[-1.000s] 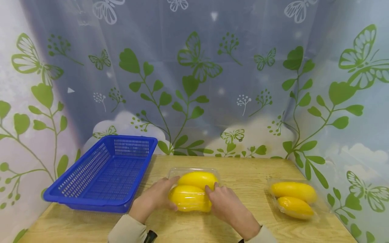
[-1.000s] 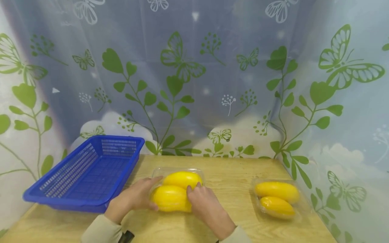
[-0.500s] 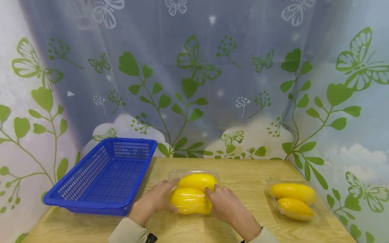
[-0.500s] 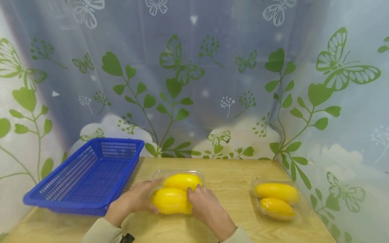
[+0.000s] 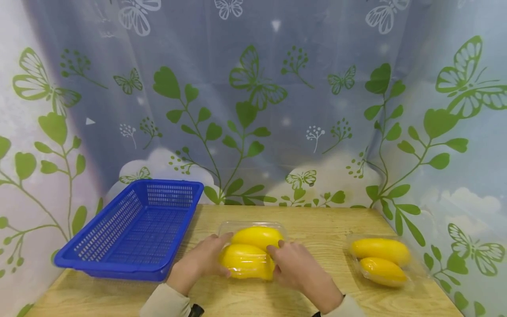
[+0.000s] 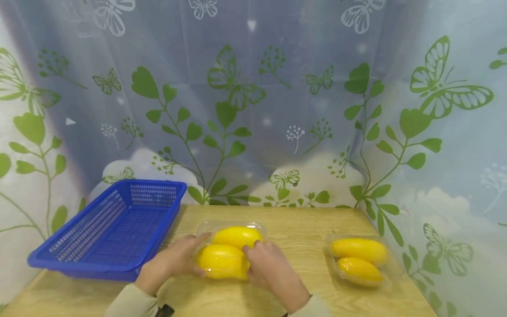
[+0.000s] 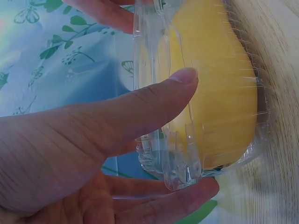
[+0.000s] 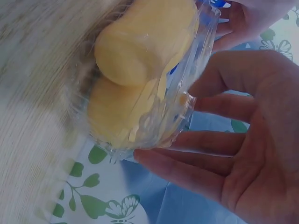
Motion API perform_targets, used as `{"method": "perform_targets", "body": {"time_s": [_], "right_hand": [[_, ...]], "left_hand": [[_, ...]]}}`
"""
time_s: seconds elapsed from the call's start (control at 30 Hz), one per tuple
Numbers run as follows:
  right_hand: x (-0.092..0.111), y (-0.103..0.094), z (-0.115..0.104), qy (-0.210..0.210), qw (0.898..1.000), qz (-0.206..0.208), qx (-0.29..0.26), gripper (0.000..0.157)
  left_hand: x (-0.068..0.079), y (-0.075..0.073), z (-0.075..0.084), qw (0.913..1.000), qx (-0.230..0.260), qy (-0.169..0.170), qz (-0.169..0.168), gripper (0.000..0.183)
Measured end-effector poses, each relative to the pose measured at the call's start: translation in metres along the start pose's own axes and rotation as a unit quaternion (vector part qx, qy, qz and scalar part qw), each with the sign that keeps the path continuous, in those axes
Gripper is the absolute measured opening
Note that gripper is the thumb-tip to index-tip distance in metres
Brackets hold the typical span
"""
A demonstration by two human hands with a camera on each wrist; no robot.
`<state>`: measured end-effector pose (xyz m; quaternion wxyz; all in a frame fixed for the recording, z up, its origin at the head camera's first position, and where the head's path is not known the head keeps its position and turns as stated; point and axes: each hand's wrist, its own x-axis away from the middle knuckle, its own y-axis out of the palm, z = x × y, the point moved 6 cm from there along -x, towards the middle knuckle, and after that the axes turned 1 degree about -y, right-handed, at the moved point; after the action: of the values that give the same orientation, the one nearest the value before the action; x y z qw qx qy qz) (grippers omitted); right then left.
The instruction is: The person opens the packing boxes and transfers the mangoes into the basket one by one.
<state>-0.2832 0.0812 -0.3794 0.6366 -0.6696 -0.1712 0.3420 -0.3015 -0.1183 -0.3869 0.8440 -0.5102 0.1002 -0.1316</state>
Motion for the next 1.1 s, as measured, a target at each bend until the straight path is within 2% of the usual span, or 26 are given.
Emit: {"method": "perform_targets", "body": {"time_s": [0.1, 0.33, 0.67, 0.9, 1.1], "right_hand": [[0.0, 0.003, -0.001, 0.008, 1.0, -0.017, 0.009, 0.031], [0.0, 0.008, -0.002, 0.023, 0.999, -0.031, 0.023, 0.032], [-0.002, 0.007, -0.007, 0.029, 0.997, 0.003, 0.068, 0.035], [-0.004, 0.009, -0.008, 0.013, 0.994, 0.026, 0.11, 0.029], [-0.004, 0.012, -0.009, 0.004, 0.991, 0.032, 0.128, 0.031]], "left_hand": [[-0.001, 0.0, 0.0, 1.0, -0.006, -0.006, 0.0, 0.096], [0.0, 0.001, 0.0, 0.9999, -0.015, -0.004, 0.005, 0.096], [-0.001, 0.0, 0.0, 0.9998, -0.016, -0.001, 0.008, 0.095], [-0.001, 0.0, 0.0, 0.9998, -0.017, -0.009, 0.004, 0.096], [-0.001, 0.001, 0.0, 0.9998, -0.016, -0.006, 0.006, 0.094]]}}
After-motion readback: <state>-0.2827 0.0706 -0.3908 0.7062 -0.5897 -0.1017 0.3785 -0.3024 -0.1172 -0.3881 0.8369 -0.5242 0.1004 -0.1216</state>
